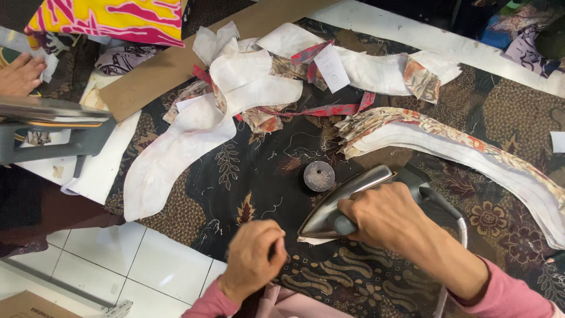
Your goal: The person irons a long strip of patterned fabric on a worktable. They repeatedly position the fabric, use an iron to press it, and mark the fabric with a pen. The person handles the fabric and tools directly without visible assistance.
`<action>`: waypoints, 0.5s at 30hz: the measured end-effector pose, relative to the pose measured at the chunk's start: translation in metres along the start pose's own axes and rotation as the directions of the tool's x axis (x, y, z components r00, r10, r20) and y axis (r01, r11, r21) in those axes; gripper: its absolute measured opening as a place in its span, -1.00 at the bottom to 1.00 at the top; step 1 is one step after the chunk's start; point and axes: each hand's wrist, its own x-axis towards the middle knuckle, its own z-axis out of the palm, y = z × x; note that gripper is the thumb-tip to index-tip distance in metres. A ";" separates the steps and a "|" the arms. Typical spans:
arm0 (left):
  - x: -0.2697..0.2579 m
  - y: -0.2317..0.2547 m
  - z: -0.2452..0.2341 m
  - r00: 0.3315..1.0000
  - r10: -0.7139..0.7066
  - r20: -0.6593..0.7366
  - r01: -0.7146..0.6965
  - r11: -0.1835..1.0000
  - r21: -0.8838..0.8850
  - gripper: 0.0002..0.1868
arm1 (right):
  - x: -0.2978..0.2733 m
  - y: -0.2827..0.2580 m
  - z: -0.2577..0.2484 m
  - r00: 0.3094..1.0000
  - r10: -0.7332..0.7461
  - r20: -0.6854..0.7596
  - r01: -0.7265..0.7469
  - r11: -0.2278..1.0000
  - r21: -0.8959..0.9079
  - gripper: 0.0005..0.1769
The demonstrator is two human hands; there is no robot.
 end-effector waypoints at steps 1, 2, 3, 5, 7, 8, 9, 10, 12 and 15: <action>0.005 -0.002 -0.005 1.000 -0.001 -0.030 0.003 0.999 0.036 -0.59 | 0.000 -0.002 0.001 1.000 -0.001 -0.002 0.001 1.000 0.001 -0.60; 0.010 -0.005 -0.010 0.998 -0.002 -0.059 0.006 0.997 0.072 -0.60 | -0.001 -0.004 0.001 1.000 -0.003 -0.003 0.003 1.000 0.003 -0.63; 0.016 -0.007 -0.014 0.996 0.000 -0.089 0.010 0.994 0.107 -0.60 | -0.001 -0.006 0.002 1.000 -0.003 -0.006 0.003 1.000 0.004 -0.65; 0.028 -0.009 -0.022 0.996 0.001 -0.093 0.014 0.987 0.160 -0.62 | -0.002 -0.010 0.003 1.000 -0.003 -0.021 0.004 1.000 0.016 -0.62; 0.040 -0.009 -0.026 0.996 0.008 -0.089 0.010 0.980 0.201 -0.63 | -0.004 -0.014 0.004 0.999 -0.012 -0.041 0.013 0.999 0.031 -0.59; 0.045 -0.008 -0.028 0.996 0.014 -0.084 0.004 0.976 0.217 -0.63 | -0.005 -0.016 0.005 0.998 -0.021 -0.053 0.023 0.999 0.039 -0.58; 0.050 -0.007 -0.030 0.997 0.021 -0.077 -0.002 0.972 0.233 -0.62 | -0.005 -0.018 0.006 0.997 -0.029 -0.066 0.032 0.998 0.048 -0.56; 0.055 -0.006 -0.032 0.998 0.027 -0.052 -0.014 0.970 0.241 -0.61 | -0.006 -0.020 0.008 0.997 -0.029 -0.075 0.032 0.999 0.042 -0.57; 0.066 -0.005 -0.033 0.999 0.042 -0.003 -0.040 0.966 0.254 -0.59 | -0.008 -0.025 0.012 0.995 -0.025 -0.096 0.027 0.999 0.028 -0.58; 0.083 -0.004 -0.032 0.996 0.063 0.069 -0.080 0.959 0.273 -0.56 | -0.011 -0.033 0.022 0.985 -0.026 -0.168 0.037 0.997 0.063 -0.56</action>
